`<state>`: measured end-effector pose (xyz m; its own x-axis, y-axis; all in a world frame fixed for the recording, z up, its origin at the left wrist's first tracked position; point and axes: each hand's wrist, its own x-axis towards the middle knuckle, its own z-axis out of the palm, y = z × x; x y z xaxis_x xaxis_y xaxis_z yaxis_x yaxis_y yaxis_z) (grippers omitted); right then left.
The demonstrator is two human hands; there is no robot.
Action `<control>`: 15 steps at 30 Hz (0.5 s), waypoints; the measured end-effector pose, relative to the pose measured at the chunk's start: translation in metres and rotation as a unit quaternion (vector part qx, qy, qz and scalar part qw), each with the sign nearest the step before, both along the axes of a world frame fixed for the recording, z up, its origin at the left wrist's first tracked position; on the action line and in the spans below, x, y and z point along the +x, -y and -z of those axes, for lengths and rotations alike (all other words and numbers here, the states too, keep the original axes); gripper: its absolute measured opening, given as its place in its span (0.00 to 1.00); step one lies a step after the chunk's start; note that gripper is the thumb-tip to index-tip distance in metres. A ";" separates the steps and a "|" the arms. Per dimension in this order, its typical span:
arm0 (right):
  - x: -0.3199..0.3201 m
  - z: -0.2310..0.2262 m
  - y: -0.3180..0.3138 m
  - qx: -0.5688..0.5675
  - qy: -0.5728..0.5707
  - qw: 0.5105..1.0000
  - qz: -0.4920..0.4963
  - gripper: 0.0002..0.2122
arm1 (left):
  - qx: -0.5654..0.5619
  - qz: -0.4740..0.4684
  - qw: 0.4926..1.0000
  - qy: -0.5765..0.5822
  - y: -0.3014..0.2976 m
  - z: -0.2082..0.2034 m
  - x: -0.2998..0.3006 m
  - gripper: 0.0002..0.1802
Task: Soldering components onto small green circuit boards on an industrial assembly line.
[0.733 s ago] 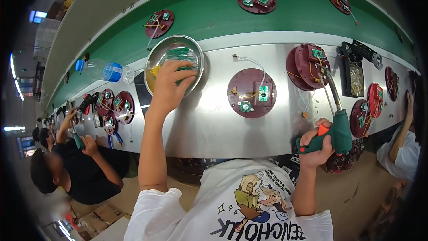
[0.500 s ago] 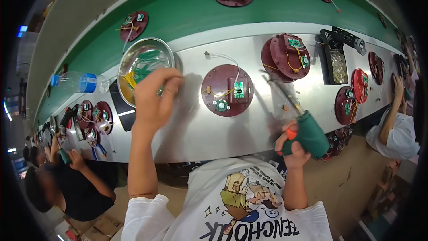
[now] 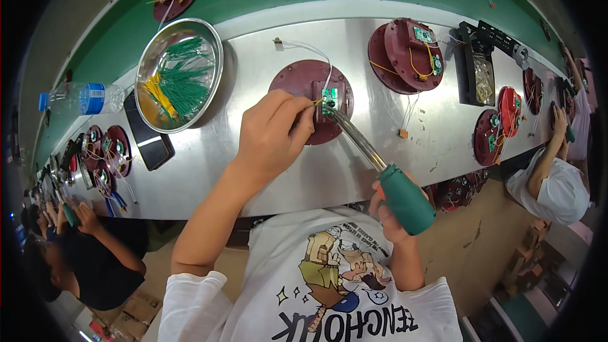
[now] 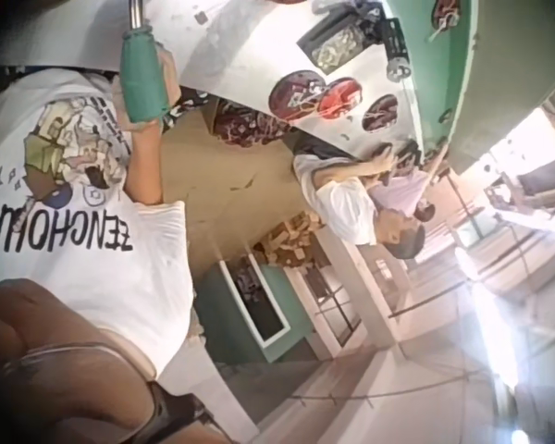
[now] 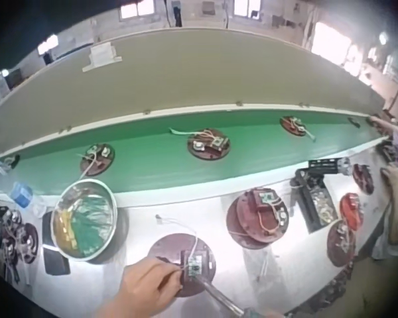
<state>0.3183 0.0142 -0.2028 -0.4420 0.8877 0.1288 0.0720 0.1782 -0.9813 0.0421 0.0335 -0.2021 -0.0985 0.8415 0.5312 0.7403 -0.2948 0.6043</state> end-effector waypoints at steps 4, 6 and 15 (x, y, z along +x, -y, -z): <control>-0.004 0.000 0.002 -0.011 0.011 1.000 0.017 0.11 | 0.016 -0.002 1.000 -0.014 -0.002 0.002 -0.001 0.09; -0.003 0.001 0.002 -0.025 0.016 0.999 0.012 0.10 | 0.020 -0.006 1.000 -0.019 -0.002 0.001 -0.001 0.09; -0.002 0.008 0.014 -0.113 -0.061 0.989 0.074 0.12 | 0.019 -0.003 1.000 -0.004 -0.003 0.003 -0.001 0.10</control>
